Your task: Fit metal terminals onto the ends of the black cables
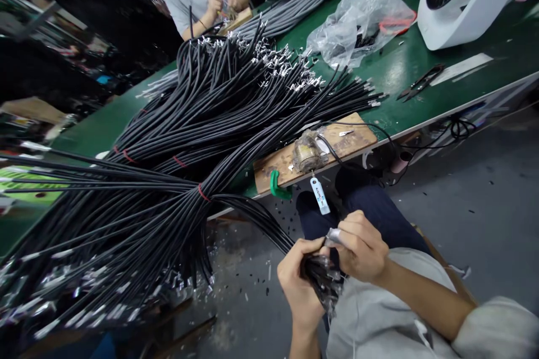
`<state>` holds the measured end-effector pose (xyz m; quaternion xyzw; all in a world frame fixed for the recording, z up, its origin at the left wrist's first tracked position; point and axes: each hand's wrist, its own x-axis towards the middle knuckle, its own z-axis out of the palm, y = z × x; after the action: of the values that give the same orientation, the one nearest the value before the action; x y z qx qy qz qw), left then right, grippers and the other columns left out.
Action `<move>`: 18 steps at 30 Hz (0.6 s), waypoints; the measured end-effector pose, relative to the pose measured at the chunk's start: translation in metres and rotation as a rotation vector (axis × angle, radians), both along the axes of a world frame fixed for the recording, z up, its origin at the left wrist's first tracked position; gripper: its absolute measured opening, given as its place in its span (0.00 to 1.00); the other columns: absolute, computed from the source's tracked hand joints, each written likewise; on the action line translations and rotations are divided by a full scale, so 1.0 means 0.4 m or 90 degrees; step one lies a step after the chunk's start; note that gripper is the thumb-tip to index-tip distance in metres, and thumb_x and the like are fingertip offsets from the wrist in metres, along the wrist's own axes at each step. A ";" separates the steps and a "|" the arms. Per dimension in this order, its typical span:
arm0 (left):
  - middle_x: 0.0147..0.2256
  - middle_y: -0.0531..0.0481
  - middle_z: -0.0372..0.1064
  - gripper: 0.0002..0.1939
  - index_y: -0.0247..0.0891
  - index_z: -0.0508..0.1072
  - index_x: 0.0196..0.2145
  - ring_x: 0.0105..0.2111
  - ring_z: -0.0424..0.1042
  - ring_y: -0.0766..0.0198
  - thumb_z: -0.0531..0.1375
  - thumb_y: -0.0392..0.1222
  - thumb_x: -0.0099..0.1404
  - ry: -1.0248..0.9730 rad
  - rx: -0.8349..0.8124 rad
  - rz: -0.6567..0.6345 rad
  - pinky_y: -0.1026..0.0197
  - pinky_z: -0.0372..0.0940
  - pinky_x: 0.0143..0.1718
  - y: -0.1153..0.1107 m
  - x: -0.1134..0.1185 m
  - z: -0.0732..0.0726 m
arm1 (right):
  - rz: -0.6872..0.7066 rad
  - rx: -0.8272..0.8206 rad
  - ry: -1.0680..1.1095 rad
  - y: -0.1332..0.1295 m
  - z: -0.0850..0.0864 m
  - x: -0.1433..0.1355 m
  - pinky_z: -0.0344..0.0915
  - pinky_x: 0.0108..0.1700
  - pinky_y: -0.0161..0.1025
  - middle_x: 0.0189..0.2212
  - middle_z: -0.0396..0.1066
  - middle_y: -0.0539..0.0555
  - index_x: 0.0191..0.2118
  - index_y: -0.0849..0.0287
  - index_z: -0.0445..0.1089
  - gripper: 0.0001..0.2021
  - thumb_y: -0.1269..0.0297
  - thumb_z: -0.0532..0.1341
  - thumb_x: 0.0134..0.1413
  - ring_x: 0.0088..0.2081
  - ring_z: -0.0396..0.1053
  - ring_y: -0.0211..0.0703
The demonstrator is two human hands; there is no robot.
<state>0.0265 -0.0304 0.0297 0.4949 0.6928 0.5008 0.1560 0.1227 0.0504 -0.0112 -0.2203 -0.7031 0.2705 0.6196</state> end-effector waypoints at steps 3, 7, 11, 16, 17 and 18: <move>0.22 0.55 0.67 0.01 0.36 0.74 0.32 0.20 0.66 0.69 0.62 0.36 0.62 -0.011 0.020 0.021 0.68 0.60 0.22 0.012 0.002 0.004 | 0.132 -0.150 0.029 0.016 0.005 -0.002 0.63 0.32 0.41 0.27 0.69 0.55 0.34 0.57 0.70 0.05 0.67 0.58 0.59 0.30 0.65 0.42; 0.24 0.53 0.69 0.00 0.36 0.75 0.31 0.22 0.68 0.68 0.63 0.35 0.60 -0.057 0.100 -0.026 0.67 0.62 0.24 0.036 0.000 0.006 | 0.522 -0.663 0.167 0.044 0.030 0.002 0.60 0.26 0.34 0.23 0.62 0.49 0.29 0.60 0.66 0.18 0.49 0.63 0.54 0.24 0.60 0.35; 0.25 0.52 0.71 0.02 0.37 0.74 0.30 0.24 0.70 0.66 0.64 0.34 0.59 -0.049 0.135 -0.054 0.66 0.64 0.26 0.053 -0.004 -0.005 | 0.657 -0.791 0.102 0.078 0.044 0.036 0.57 0.24 0.31 0.20 0.60 0.46 0.27 0.62 0.66 0.20 0.48 0.68 0.46 0.21 0.57 0.31; 0.25 0.53 0.70 0.06 0.38 0.75 0.32 0.24 0.70 0.67 0.65 0.30 0.58 -0.039 0.170 -0.081 0.65 0.66 0.26 0.053 -0.007 -0.013 | 0.394 -0.490 -0.009 0.085 0.046 0.089 0.64 0.34 0.36 0.31 0.68 0.53 0.36 0.61 0.72 0.14 0.53 0.63 0.56 0.32 0.65 0.38; 0.25 0.53 0.70 0.06 0.39 0.75 0.32 0.25 0.70 0.66 0.65 0.30 0.57 -0.048 0.168 -0.092 0.65 0.66 0.27 0.051 -0.008 -0.014 | 0.371 -0.428 -0.022 0.082 0.043 0.093 0.65 0.37 0.37 0.35 0.69 0.55 0.40 0.60 0.73 0.15 0.53 0.64 0.55 0.35 0.66 0.40; 0.25 0.53 0.71 0.06 0.39 0.75 0.32 0.25 0.71 0.66 0.65 0.30 0.57 -0.056 0.164 -0.108 0.64 0.67 0.27 0.051 -0.009 -0.014 | 0.359 -0.372 -0.039 0.081 0.039 0.094 0.65 0.39 0.39 0.37 0.70 0.57 0.44 0.59 0.73 0.18 0.52 0.66 0.53 0.38 0.67 0.43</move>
<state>0.0227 -0.0101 0.0239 0.5452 0.5711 0.5916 0.1633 0.1602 0.0828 0.0044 -0.1939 -0.6478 0.6114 0.4111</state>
